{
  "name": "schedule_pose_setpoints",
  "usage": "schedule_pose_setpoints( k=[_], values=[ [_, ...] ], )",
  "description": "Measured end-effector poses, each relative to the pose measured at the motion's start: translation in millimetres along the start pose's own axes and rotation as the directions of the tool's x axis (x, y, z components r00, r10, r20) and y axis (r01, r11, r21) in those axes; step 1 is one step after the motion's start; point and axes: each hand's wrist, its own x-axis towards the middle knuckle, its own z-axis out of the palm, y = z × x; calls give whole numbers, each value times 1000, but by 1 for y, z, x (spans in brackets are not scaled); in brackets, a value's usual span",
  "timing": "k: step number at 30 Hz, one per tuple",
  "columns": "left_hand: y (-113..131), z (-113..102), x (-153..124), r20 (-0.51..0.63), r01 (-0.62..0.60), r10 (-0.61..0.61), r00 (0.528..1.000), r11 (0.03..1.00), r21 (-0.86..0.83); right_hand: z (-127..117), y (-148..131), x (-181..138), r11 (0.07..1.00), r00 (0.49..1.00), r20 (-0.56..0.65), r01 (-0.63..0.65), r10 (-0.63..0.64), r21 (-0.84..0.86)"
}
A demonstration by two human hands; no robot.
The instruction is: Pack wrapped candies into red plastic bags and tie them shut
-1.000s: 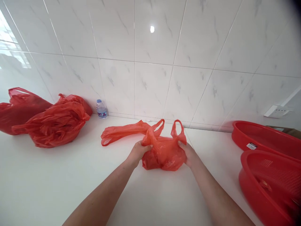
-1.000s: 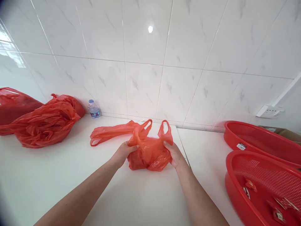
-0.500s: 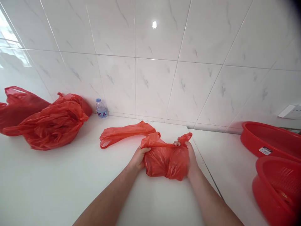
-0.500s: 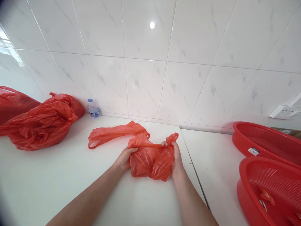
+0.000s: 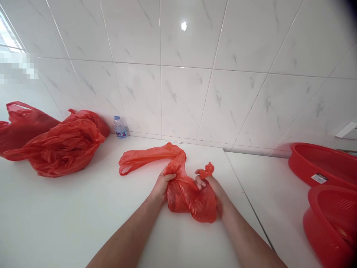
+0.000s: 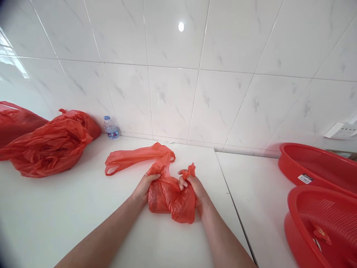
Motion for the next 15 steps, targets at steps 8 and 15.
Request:
schedule_pose_setpoints(
  k=[8, 15],
  values=[
    [-3, 2, -2, 128, -49, 39, 991, 996, 79, 7, 10, 3, 991, 999, -14, -50, 49, -125],
    [-14, 9, -9, 216, -17, -86, 973, 900, 436, 4, 16, 7, 986, 1000, -9, 6, -8, -166]
  ],
)
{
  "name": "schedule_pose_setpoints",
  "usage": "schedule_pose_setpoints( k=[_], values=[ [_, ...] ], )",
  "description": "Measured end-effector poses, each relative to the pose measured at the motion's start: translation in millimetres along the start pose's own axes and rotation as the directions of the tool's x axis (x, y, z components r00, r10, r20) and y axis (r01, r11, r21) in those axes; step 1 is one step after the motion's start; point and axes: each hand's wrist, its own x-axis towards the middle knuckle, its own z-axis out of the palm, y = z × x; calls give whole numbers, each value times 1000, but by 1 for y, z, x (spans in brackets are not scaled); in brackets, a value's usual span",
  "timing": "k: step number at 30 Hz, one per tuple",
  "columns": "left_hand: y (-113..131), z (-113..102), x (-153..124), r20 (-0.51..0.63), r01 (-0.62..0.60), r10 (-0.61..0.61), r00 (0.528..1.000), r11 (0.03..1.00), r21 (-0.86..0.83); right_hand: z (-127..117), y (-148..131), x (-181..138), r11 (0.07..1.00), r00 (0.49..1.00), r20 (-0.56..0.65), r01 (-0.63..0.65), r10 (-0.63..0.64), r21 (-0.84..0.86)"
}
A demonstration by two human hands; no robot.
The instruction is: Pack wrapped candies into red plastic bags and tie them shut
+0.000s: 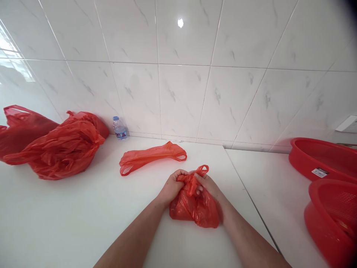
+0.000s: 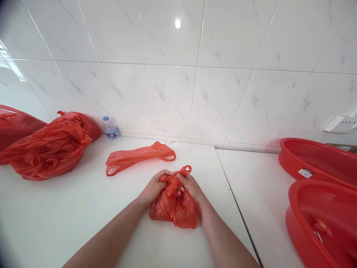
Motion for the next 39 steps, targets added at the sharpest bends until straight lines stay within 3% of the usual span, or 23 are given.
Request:
schedule_pose_setpoints(
  k=[2, 4, 7, 9, 11, 15, 17, 20, 25, 28, 31, 33, 35, 39],
  values=[
    [-1, 4, -4, -63, -105, 122, 991, 970, 220, -3, 0, 1, 1000, 998, -60, -1, 1, -2],
    [1, 8, -7, -73, -235, 306, 949, 844, 481, -5, -1, 4, 997, 993, -116, -15, 6, -78],
    [5, 11, -10, 61, -404, 529, 846, 562, 722, -6, -2, 8, 979, 984, -176, -2, -35, -205],
    [7, 13, -10, 106, -438, 586, 804, 461, 772, -4, -2, 8, 971, 983, -176, 16, -59, -239],
    [7, 13, -10, 92, -413, 556, 826, 486, 770, -1, -3, 4, 978, 989, -136, 28, -57, -208],
    [4, 7, -6, -92, -242, 416, 905, 680, 693, 6, -9, -12, 1000, 1000, -14, -13, 14, 25],
    [2, 4, -4, -193, -153, 360, 913, 739, 656, 8, -12, -17, 994, 998, 48, -49, 44, 102],
    [0, 0, -3, -251, -100, 315, 915, 781, 617, 8, -15, -17, 986, 995, 91, -49, 35, 156],
    [-4, 0, -2, -261, -98, 304, 916, 801, 590, 4, -12, -11, 999, 999, 47, -28, 26, 43],
    [-1, 2, -4, -237, -167, 433, 870, 710, 685, 4, -12, -11, 1000, 1000, 6, -18, 18, -4],
    [5, 6, -8, 2, -371, 638, 770, 445, 815, 4, -14, -12, 999, 999, -37, -7, 6, -32],
    [8, 9, -10, 152, -444, 654, 741, 308, 841, 5, -15, -13, 999, 999, -39, -11, 10, -41],
    [8, 10, -10, 202, -440, 610, 766, 269, 856, 6, -15, -14, 999, 999, -49, -24, 22, -40],
    [4, 9, -8, 153, -349, 500, 852, 326, 878, 8, -15, -15, 998, 996, -91, -11, 5, -60]
  ],
)
